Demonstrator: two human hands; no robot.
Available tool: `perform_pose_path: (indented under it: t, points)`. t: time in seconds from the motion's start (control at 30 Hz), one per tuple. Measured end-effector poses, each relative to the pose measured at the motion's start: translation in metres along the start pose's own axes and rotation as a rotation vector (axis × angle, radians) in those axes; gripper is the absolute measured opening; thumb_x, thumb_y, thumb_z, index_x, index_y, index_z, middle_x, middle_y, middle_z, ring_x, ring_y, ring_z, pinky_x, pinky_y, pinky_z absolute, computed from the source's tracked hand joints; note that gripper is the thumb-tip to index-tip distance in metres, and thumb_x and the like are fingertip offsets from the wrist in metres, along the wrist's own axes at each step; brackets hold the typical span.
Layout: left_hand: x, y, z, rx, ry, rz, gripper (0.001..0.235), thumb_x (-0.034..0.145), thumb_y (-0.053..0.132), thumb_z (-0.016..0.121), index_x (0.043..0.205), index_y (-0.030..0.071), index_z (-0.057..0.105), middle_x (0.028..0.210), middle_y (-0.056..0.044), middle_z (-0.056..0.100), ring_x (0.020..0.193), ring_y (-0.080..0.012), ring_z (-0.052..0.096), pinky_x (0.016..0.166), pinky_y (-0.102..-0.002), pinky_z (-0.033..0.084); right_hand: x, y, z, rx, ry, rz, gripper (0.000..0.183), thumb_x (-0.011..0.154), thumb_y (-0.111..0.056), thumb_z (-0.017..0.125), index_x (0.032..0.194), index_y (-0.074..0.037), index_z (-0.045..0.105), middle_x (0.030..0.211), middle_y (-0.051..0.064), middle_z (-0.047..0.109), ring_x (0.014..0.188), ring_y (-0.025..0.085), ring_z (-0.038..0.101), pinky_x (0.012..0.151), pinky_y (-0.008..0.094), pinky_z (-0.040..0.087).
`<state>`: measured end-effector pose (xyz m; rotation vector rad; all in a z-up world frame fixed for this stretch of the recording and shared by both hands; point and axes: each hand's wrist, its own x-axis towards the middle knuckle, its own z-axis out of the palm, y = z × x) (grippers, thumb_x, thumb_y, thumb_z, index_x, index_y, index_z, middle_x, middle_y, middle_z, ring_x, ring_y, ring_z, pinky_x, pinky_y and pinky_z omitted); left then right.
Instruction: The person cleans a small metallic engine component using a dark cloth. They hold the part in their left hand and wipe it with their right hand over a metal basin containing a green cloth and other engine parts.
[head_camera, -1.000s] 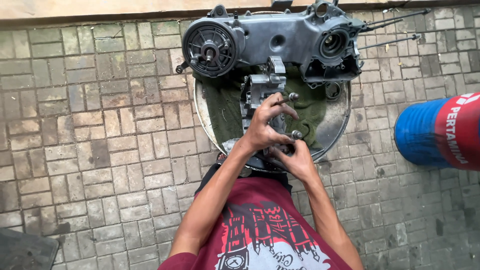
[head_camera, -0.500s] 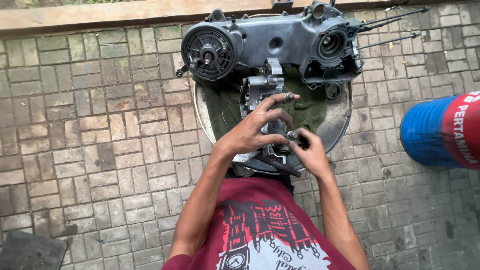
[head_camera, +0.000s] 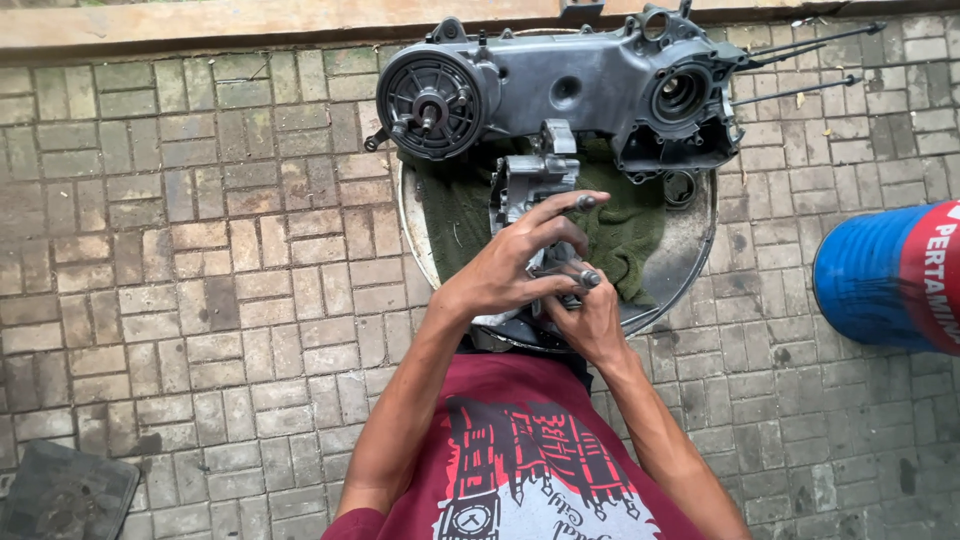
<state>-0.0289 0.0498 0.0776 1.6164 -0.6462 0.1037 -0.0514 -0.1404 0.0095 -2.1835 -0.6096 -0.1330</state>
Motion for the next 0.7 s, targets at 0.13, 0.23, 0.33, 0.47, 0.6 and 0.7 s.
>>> perform_pose_path:
  t: [0.13, 0.23, 0.33, 0.47, 0.6, 0.7]
  points:
    - [0.001, -0.004, -0.001, -0.012, 0.009, -0.02, 0.036, 0.09, 0.041, 0.075, 0.112, 0.014, 0.063, 0.145, -0.024, 0.052, 0.134, -0.0512, 0.053, 0.109, -0.067, 0.045, -0.003, 0.003, 0.009, -0.005, 0.048, 0.035, 0.015, 0.083, -0.012, 0.08, 0.089, -0.002, 0.07, 0.078, 0.019, 0.069, 0.074, 0.044, 0.064, 0.066, 0.046, 0.052]
    - [-0.003, -0.015, 0.004, 0.033, 0.021, -0.022, 0.038, 0.088, 0.042, 0.078, 0.112, 0.017, 0.063, 0.128, -0.016, 0.062, 0.136, -0.0431, 0.053, 0.109, -0.061, 0.046, 0.002, -0.018, 0.0, -0.002, 0.062, 0.089, 0.014, 0.081, -0.014, 0.082, 0.086, -0.008, 0.07, 0.074, 0.013, 0.068, 0.072, 0.039, 0.068, 0.064, 0.044, 0.054]
    - [-0.004, -0.021, 0.008, -0.009, 0.074, 0.003, 0.038, 0.088, 0.042, 0.08, 0.112, 0.019, 0.063, 0.128, -0.01, 0.061, 0.125, -0.0369, 0.061, 0.106, -0.054, 0.049, 0.002, -0.028, 0.004, 0.022, 0.073, 0.142, 0.018, 0.08, -0.015, 0.081, 0.075, -0.005, 0.067, 0.065, 0.016, 0.065, 0.068, 0.043, 0.067, 0.063, 0.044, 0.054]
    - [-0.002, -0.022, 0.006, -0.014, 0.067, 0.008, 0.043, 0.084, 0.048, 0.081, 0.112, 0.021, 0.064, 0.123, -0.006, 0.059, 0.119, -0.0317, 0.063, 0.104, -0.049, 0.05, -0.005, -0.029, 0.021, 0.001, 0.102, 0.223, 0.017, 0.078, -0.014, 0.083, 0.076, -0.003, 0.071, 0.062, 0.018, 0.065, 0.068, 0.043, 0.067, 0.058, 0.045, 0.053]
    - [-0.004, -0.024, 0.008, 0.003, 0.085, 0.002, 0.046, 0.084, 0.049, 0.081, 0.115, 0.021, 0.064, 0.125, -0.007, 0.059, 0.12, -0.0329, 0.062, 0.106, -0.051, 0.048, -0.031, 0.014, 0.02, 0.12, 0.118, 0.494, 0.023, 0.078, -0.018, 0.081, 0.064, -0.006, 0.068, 0.051, 0.01, 0.059, 0.058, 0.009, 0.049, 0.053, 0.032, 0.044]
    - [0.002, -0.018, 0.011, -0.036, 0.094, 0.034, 0.04, 0.086, 0.045, 0.081, 0.11, 0.018, 0.063, 0.119, -0.008, 0.06, 0.112, -0.0338, 0.064, 0.101, -0.051, 0.049, -0.017, -0.005, 0.027, 0.097, 0.11, 0.47, 0.022, 0.076, -0.019, 0.083, 0.068, -0.004, 0.068, 0.058, 0.015, 0.063, 0.057, 0.017, 0.062, 0.054, 0.031, 0.048]
